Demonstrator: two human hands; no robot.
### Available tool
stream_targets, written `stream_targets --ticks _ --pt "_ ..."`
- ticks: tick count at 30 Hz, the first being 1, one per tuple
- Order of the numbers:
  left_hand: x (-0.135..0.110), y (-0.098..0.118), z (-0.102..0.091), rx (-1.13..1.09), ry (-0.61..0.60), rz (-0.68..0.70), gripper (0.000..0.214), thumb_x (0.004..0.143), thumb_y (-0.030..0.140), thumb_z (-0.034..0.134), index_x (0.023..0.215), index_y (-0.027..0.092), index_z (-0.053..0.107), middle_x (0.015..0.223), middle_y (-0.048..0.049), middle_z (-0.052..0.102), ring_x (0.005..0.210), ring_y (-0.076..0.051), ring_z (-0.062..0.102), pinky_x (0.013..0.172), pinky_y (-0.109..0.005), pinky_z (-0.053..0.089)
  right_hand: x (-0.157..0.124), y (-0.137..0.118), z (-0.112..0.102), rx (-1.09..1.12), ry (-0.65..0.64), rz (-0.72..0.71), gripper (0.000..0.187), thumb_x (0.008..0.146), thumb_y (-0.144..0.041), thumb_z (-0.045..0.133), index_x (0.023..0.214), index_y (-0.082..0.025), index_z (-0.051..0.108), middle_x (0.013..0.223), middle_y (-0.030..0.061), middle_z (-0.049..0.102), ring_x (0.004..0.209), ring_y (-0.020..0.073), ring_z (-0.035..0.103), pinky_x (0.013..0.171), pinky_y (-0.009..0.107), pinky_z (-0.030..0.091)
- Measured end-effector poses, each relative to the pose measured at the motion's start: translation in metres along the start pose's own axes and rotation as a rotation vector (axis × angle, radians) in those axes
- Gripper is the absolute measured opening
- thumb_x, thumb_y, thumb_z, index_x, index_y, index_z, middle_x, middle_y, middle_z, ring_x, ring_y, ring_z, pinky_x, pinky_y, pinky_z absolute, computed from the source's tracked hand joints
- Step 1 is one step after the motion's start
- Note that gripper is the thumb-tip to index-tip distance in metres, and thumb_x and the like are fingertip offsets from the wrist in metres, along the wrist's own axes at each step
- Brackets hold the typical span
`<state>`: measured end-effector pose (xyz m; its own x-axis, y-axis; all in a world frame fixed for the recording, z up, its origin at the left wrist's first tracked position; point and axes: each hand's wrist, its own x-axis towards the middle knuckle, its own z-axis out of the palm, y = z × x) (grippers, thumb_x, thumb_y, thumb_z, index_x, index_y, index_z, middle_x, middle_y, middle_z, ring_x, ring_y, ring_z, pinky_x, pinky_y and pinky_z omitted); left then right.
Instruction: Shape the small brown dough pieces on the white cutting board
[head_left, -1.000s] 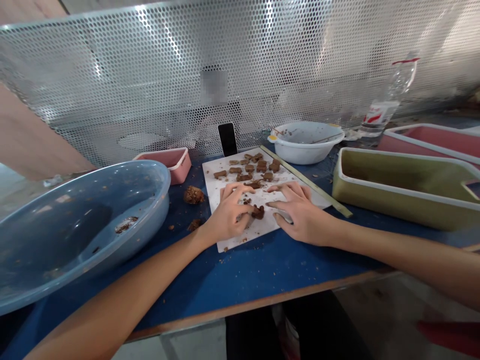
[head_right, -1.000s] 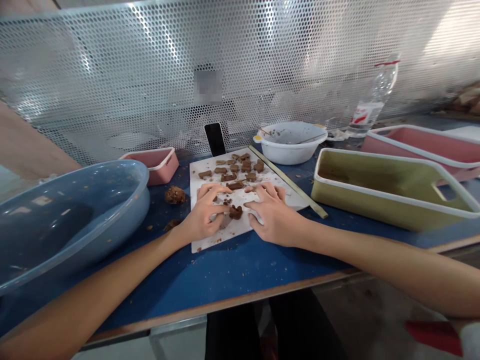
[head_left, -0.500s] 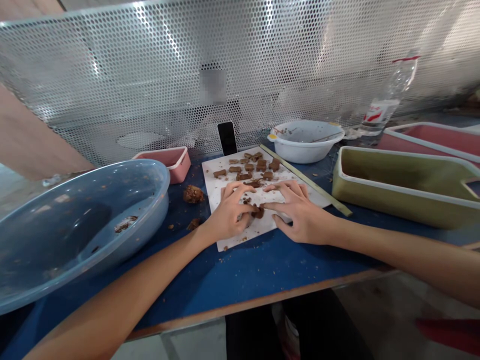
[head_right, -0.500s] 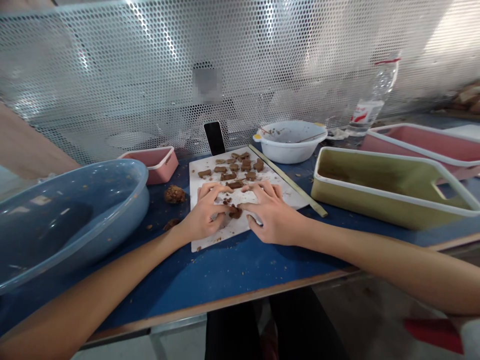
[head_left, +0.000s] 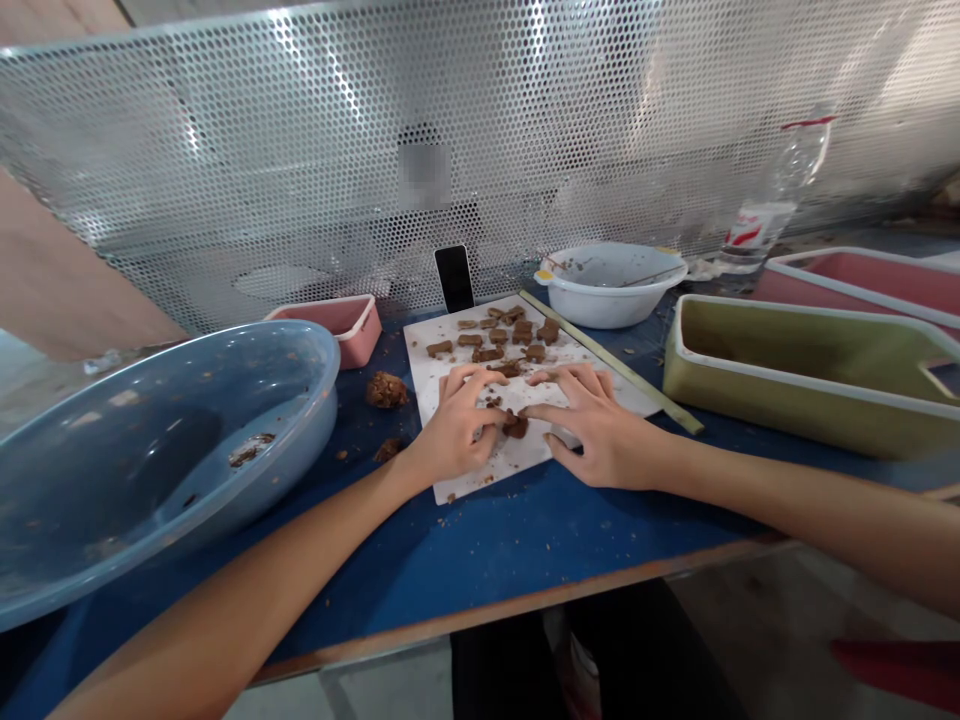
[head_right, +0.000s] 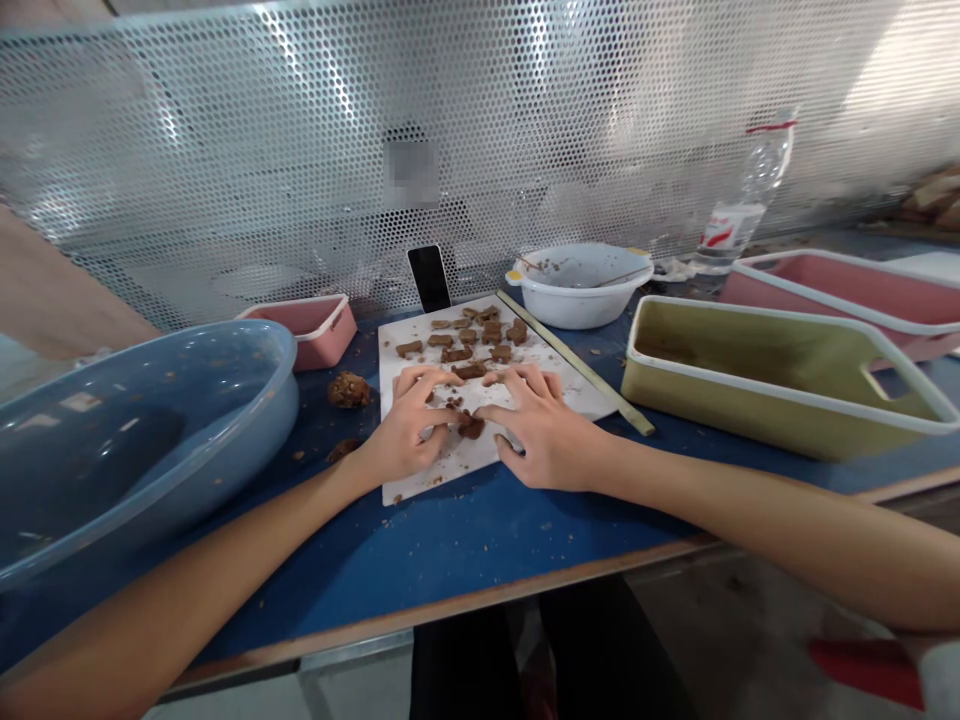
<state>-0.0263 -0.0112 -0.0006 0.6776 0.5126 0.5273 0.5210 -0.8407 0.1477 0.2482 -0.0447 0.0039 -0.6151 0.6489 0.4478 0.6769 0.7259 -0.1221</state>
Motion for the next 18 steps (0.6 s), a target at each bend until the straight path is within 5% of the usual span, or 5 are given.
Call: stream_targets --ticks 11,18 --pt "-0.0005 0.0007 -0.0003 0.04 -0.002 0.013 0.034 0.093 0.004 0.06 0.097 0.025 0.086 0.152 -0.0107 0.06 0.143 -0.037 0.046 0.117 -0.063 0.044 0.001 0.002 -0.0009 0.005 0.019 0.029 0.043 0.1 -0.025 0.061 0.141 -0.025 0.072 0.152 0.0197 0.057 0.14 0.045 0.051 0.111 0.066 0.047" --pt "-0.0011 0.004 -0.0007 0.243 0.015 0.157 0.026 0.1 0.013 0.059 0.1 0.02 0.083 0.152 -0.0164 0.062 0.142 -0.04 0.05 0.114 -0.061 0.044 0.0014 0.0067 0.0001 -0.039 0.041 0.001 0.025 0.103 -0.025 0.059 0.12 -0.021 0.077 0.148 0.0196 0.057 0.138 0.0439 0.051 0.109 0.063 0.046"
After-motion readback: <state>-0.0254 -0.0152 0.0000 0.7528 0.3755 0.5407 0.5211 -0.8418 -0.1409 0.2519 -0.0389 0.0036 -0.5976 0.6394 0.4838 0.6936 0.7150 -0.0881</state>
